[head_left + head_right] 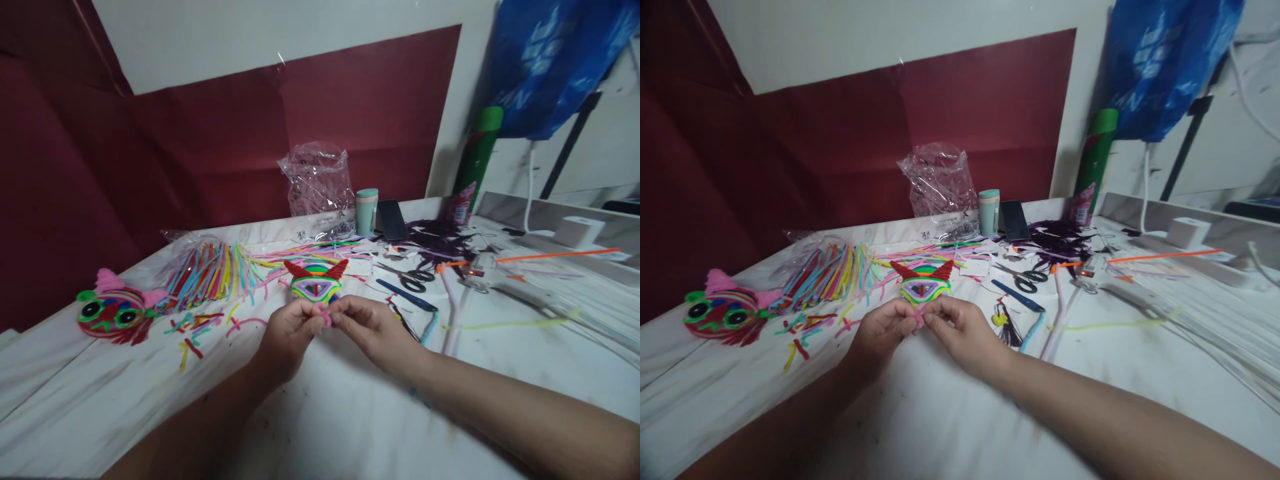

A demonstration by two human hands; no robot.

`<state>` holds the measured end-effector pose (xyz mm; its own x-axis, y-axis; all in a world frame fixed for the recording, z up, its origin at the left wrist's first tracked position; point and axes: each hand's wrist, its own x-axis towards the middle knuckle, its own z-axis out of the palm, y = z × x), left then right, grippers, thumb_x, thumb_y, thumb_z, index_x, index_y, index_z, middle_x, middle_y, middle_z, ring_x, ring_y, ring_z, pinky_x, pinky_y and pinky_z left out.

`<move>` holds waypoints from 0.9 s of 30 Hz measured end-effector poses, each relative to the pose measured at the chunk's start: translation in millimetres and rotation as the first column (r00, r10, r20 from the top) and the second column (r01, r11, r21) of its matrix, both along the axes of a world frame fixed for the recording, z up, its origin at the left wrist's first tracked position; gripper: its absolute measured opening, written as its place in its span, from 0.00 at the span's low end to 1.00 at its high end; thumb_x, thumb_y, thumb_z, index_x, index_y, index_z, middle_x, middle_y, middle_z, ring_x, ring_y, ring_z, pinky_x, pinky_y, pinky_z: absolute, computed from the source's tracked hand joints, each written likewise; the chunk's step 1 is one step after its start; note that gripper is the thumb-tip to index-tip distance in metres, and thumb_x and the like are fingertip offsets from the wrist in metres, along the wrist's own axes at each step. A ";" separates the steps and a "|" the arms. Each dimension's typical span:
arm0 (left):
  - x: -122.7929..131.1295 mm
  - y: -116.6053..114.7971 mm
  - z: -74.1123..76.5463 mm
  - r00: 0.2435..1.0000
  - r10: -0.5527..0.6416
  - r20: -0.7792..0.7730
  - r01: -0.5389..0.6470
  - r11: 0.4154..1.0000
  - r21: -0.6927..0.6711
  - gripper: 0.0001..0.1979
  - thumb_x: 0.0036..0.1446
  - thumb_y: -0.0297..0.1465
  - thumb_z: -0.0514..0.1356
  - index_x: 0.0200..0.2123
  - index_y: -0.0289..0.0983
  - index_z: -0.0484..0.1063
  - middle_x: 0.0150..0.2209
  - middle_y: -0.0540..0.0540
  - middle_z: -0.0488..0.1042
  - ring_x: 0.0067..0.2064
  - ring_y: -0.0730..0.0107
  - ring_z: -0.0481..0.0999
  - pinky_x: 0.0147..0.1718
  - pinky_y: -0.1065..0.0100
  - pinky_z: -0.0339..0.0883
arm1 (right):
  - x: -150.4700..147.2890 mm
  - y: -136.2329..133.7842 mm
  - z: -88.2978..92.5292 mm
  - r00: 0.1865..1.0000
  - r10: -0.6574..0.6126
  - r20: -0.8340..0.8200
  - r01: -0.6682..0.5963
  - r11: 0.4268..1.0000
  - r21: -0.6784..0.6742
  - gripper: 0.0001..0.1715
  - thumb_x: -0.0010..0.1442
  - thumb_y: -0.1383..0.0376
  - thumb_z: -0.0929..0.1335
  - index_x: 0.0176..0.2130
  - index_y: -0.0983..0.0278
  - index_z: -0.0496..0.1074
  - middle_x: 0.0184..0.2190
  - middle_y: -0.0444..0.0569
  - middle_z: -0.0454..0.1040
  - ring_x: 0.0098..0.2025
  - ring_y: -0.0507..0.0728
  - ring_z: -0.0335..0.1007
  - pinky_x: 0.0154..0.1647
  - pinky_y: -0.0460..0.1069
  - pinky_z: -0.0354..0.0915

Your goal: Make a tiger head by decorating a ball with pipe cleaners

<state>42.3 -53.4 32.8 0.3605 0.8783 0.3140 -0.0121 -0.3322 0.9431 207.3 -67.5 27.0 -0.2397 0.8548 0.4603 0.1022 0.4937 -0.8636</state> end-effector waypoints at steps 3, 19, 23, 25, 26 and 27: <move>0.9 2.5 -1.4 1.000 -0.008 0.007 0.008 0.997 -0.074 0.06 0.47 0.31 0.61 0.24 0.34 0.69 0.22 0.52 0.69 0.26 0.74 0.65 0.28 0.71 0.58 | 1.1 -0.9 1.2 0.997 -0.074 0.019 0.072 0.994 0.086 0.07 0.59 0.64 0.65 0.34 0.64 0.71 0.30 0.47 0.74 0.33 0.53 0.69 0.36 0.48 0.64; 2.6 7.1 6.2 0.994 0.004 0.107 0.013 0.988 -0.156 0.10 0.42 0.34 0.65 0.19 0.34 0.69 0.18 0.51 0.66 0.23 0.74 0.63 0.25 0.71 0.56 | 11.3 0.5 23.4 0.975 -0.218 0.052 0.195 0.939 0.283 0.07 0.58 0.67 0.64 0.29 0.63 0.69 0.28 0.46 0.73 0.32 0.52 0.68 0.35 0.46 0.64; 0.7 9.7 2.5 0.996 0.009 0.092 0.006 0.987 -0.158 0.11 0.42 0.35 0.65 0.19 0.34 0.68 0.18 0.52 0.65 0.23 0.74 0.62 0.24 0.71 0.55 | 48.3 25.5 57.2 0.891 -0.425 -0.162 0.453 0.862 0.228 0.07 0.56 0.63 0.64 0.31 0.64 0.68 0.27 0.45 0.72 0.30 0.51 0.66 0.32 0.46 0.63; 0.1 11.6 0.9 0.994 0.016 0.106 0.003 0.984 -0.176 0.12 0.41 0.36 0.65 0.19 0.34 0.67 0.18 0.52 0.65 0.23 0.75 0.62 0.24 0.71 0.54 | 71.4 43.6 68.1 0.845 -0.526 -0.098 0.535 0.833 0.142 0.07 0.55 0.63 0.64 0.30 0.65 0.68 0.25 0.43 0.71 0.27 0.50 0.65 0.29 0.45 0.61; -0.1 12.3 0.7 0.994 0.014 0.112 0.006 0.983 -0.183 0.12 0.41 0.36 0.65 0.19 0.34 0.67 0.18 0.52 0.65 0.23 0.75 0.62 0.24 0.71 0.54 | 83.5 52.7 70.3 0.831 -0.553 -0.060 0.556 0.822 0.123 0.07 0.54 0.64 0.64 0.29 0.66 0.69 0.23 0.43 0.71 0.26 0.50 0.65 0.28 0.45 0.61; -0.1 12.7 0.9 0.994 0.011 0.111 0.010 0.982 -0.189 0.12 0.41 0.36 0.65 0.19 0.34 0.67 0.18 0.52 0.65 0.23 0.75 0.62 0.24 0.71 0.55 | 95.9 61.4 70.3 0.821 -0.570 -0.027 0.569 0.815 0.107 0.06 0.53 0.66 0.65 0.28 0.66 0.69 0.22 0.43 0.70 0.25 0.50 0.64 0.27 0.45 0.60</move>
